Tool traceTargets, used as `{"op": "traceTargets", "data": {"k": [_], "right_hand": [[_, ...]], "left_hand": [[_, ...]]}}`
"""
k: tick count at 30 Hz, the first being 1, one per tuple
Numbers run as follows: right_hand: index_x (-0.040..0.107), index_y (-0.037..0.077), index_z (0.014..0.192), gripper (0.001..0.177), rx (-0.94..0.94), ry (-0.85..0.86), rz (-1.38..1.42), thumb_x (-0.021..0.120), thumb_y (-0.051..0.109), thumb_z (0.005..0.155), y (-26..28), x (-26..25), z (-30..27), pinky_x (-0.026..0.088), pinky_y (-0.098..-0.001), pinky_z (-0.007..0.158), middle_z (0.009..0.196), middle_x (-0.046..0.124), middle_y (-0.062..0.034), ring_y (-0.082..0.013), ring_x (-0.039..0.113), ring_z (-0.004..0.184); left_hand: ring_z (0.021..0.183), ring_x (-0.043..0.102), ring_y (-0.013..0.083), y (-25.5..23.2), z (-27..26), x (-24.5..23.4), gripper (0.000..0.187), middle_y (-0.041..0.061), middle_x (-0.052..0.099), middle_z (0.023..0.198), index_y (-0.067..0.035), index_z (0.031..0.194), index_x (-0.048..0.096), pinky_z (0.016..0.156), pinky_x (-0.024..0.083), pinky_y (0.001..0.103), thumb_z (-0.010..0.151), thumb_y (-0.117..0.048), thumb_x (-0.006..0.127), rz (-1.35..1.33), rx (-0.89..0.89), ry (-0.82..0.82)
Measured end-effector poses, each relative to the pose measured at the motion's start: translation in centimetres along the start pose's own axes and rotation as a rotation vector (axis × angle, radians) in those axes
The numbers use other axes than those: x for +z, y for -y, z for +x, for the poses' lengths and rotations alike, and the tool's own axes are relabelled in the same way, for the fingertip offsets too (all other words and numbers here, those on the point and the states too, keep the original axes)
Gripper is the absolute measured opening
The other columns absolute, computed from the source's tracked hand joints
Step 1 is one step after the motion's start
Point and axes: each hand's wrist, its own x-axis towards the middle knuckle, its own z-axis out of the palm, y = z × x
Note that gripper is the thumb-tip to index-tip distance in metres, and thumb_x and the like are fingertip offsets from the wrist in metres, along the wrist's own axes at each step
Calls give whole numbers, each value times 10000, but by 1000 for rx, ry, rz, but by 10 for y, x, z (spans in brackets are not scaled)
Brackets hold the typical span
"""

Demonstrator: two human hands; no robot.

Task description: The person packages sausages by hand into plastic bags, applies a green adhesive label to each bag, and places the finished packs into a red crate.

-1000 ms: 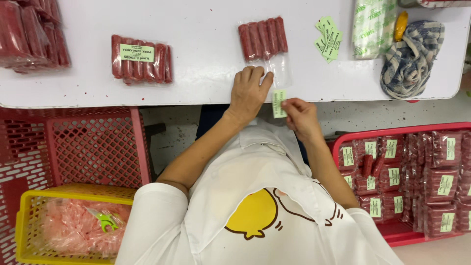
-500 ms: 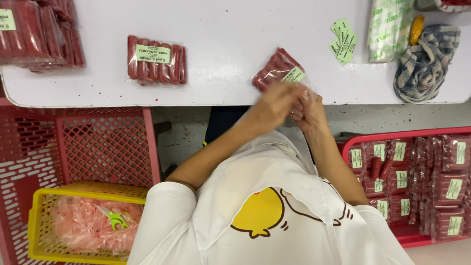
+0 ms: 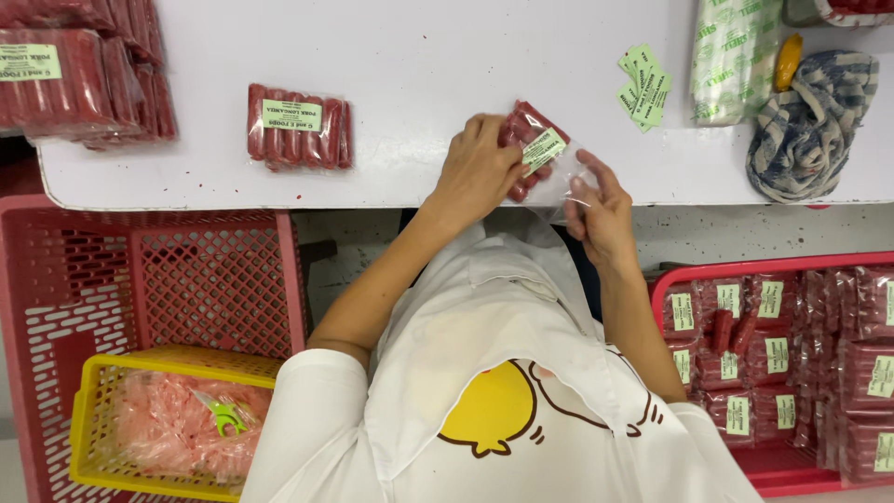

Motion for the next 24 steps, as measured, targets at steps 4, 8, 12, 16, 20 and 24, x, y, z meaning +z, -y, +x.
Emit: {"op": "traceTargets", "data": {"k": [4,8,12,16,20,24], "right_hand": [[382,52,1552,583,24,321,196,543,42,991,-9,-32,-15,318,-193,271,482,508,-91,-98,413,273],[593,15,1364,450,46,407,73,618,-25,916,-26,-29,-30,406,-258,273,597,653,-231,-179,523,297],[711,-14,1146,180,-35,174,-70,602,32,1010,-46,-35,-34,562,-323,410,750,727,-244,-251,697,494],[675,-42,1085,92,-216,5,-3,624,10,1029,-31,-47,-24,631,-405,593,942,713,-269,-336,733,726],[425,116,1204,388,-232,44,-105,723,199,971,28,-7,2,598,-307,814,1086,670,-154,-197,677,961],[215,155,1617,717,-407,189,-502,660,7,1075,72,37,27,549,-286,829,911,677,-77,-177,678,851]], "left_hand": [[1183,557,448,-16,43,50,207,179,540,1248,-90,973,730,841,517,465,862,-247,807,73,176,-263],[1193,564,447,-44,63,90,300,196,581,1225,-85,1012,738,916,502,522,783,-230,867,93,354,-184],[1043,671,312,-27,71,121,138,80,670,986,-128,997,692,893,527,462,902,-222,725,37,401,-81],[920,699,413,-33,68,-2,188,167,667,880,-83,1082,605,807,554,518,1038,-266,588,-481,201,30],[724,640,105,-20,55,-42,120,9,664,808,-132,1001,591,678,531,248,1024,-242,551,-1048,-211,188],[947,724,151,4,45,-61,412,46,713,1048,-141,1081,621,813,619,277,809,-352,846,-1141,-361,164]]}}
